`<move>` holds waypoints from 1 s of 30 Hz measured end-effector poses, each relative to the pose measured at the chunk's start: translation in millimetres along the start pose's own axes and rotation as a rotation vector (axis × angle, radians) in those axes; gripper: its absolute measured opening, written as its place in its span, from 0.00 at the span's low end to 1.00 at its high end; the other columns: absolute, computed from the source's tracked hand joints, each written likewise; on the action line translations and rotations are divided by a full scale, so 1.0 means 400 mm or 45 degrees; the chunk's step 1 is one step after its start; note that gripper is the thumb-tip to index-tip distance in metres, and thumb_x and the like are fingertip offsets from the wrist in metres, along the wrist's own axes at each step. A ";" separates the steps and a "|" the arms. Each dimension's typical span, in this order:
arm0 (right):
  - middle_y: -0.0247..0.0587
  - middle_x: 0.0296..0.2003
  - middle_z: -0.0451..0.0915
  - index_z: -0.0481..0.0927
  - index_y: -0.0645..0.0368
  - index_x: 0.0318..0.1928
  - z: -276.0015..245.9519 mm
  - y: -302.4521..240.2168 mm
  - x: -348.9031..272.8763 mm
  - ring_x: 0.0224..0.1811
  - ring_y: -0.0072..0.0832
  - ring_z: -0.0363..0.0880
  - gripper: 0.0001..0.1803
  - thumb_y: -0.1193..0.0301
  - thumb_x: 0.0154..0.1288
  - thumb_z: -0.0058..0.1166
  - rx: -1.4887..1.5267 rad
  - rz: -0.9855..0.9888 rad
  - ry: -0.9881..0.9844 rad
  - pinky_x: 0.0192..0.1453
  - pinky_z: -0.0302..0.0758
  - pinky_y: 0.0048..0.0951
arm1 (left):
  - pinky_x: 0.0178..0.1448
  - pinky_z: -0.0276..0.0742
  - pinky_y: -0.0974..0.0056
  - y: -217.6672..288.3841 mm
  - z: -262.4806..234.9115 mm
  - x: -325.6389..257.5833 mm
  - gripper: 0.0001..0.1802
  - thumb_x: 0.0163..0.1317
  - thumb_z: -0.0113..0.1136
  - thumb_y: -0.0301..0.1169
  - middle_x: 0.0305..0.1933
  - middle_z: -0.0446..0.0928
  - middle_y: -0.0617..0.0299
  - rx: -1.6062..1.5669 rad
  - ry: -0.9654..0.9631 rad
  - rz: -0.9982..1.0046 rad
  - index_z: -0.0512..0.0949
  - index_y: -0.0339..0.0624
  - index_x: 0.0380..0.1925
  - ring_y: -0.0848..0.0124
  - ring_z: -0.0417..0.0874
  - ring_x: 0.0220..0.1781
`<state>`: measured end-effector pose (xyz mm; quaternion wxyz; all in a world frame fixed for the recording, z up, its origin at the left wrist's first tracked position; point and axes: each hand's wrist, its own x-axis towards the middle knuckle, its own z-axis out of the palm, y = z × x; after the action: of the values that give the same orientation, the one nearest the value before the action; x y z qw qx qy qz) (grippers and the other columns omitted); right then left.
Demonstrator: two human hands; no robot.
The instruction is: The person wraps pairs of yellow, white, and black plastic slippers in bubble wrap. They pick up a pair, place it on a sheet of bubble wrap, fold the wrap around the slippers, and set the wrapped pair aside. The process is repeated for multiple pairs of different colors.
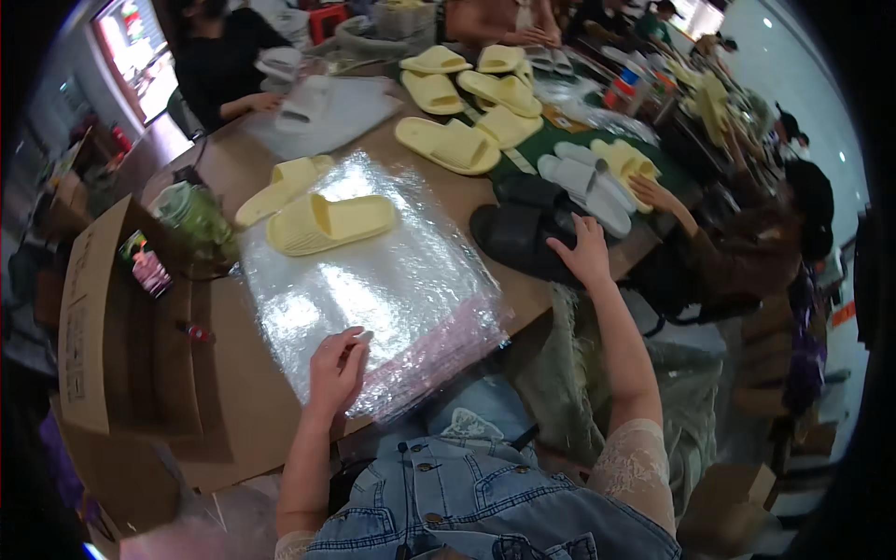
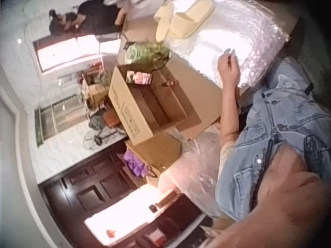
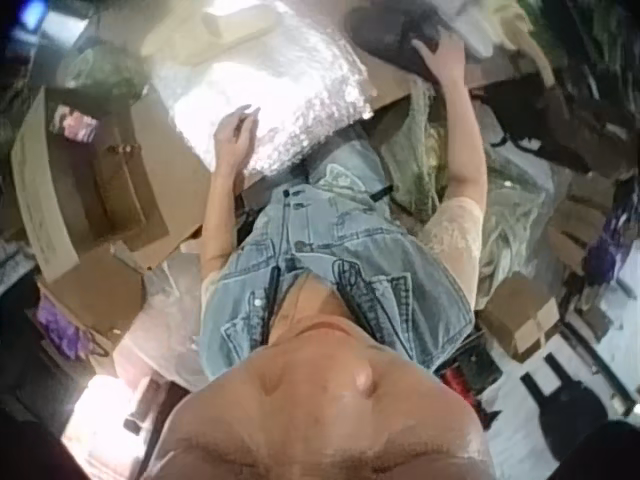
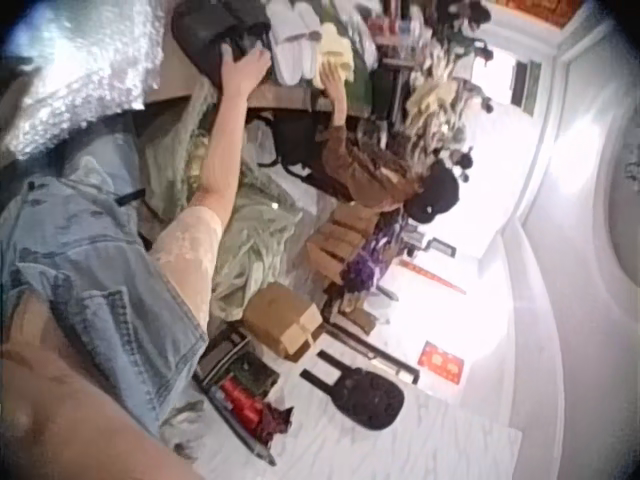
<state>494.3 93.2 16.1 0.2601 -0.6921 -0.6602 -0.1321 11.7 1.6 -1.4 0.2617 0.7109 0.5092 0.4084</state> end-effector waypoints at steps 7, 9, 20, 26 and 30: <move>0.53 0.47 0.76 0.80 0.64 0.47 0.156 -0.148 0.094 0.55 0.51 0.76 0.21 0.64 0.58 0.66 -0.101 0.112 -0.239 0.55 0.77 0.49 | 0.43 0.79 0.56 0.006 -0.002 -0.006 0.12 0.63 0.63 0.29 0.35 0.83 0.52 0.030 0.041 -0.011 0.84 0.43 0.46 0.55 0.84 0.37; 0.54 0.44 0.77 0.80 0.64 0.44 0.179 -0.178 0.092 0.51 0.52 0.78 0.18 0.64 0.59 0.65 -0.044 0.105 -0.281 0.53 0.77 0.50 | 0.43 0.79 0.57 0.019 -0.007 -0.006 0.11 0.64 0.63 0.29 0.35 0.83 0.53 0.036 0.049 0.025 0.84 0.43 0.46 0.56 0.83 0.38; 0.62 0.43 0.79 0.79 0.69 0.39 0.185 -0.149 0.052 0.46 0.60 0.78 0.17 0.65 0.63 0.61 0.109 0.170 -0.051 0.50 0.75 0.52 | 0.42 0.80 0.59 0.022 -0.004 -0.004 0.09 0.64 0.65 0.30 0.36 0.84 0.54 0.054 0.084 0.098 0.86 0.42 0.43 0.59 0.84 0.36; 0.59 0.35 0.80 0.80 0.73 0.43 0.002 -0.120 0.019 0.38 0.54 0.78 0.17 0.65 0.72 0.56 0.380 0.451 0.441 0.44 0.73 0.44 | 0.47 0.79 0.58 -0.013 0.009 -0.015 0.10 0.62 0.66 0.29 0.43 0.84 0.56 0.139 0.068 0.230 0.85 0.43 0.43 0.59 0.83 0.41; 0.51 0.32 0.77 0.76 0.72 0.38 -0.035 -0.178 -0.023 0.35 0.37 0.76 0.11 0.72 0.70 0.54 0.793 0.261 0.401 0.42 0.71 0.35 | 0.62 0.72 0.52 -0.022 0.002 -0.012 0.18 0.59 0.69 0.37 0.60 0.78 0.54 0.372 0.056 0.369 0.83 0.46 0.49 0.55 0.78 0.60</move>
<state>425.7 77.4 35.9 0.5689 -0.6134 -0.5478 -0.0030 7.3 0.2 -10.2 0.0831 0.7980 0.4611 0.3790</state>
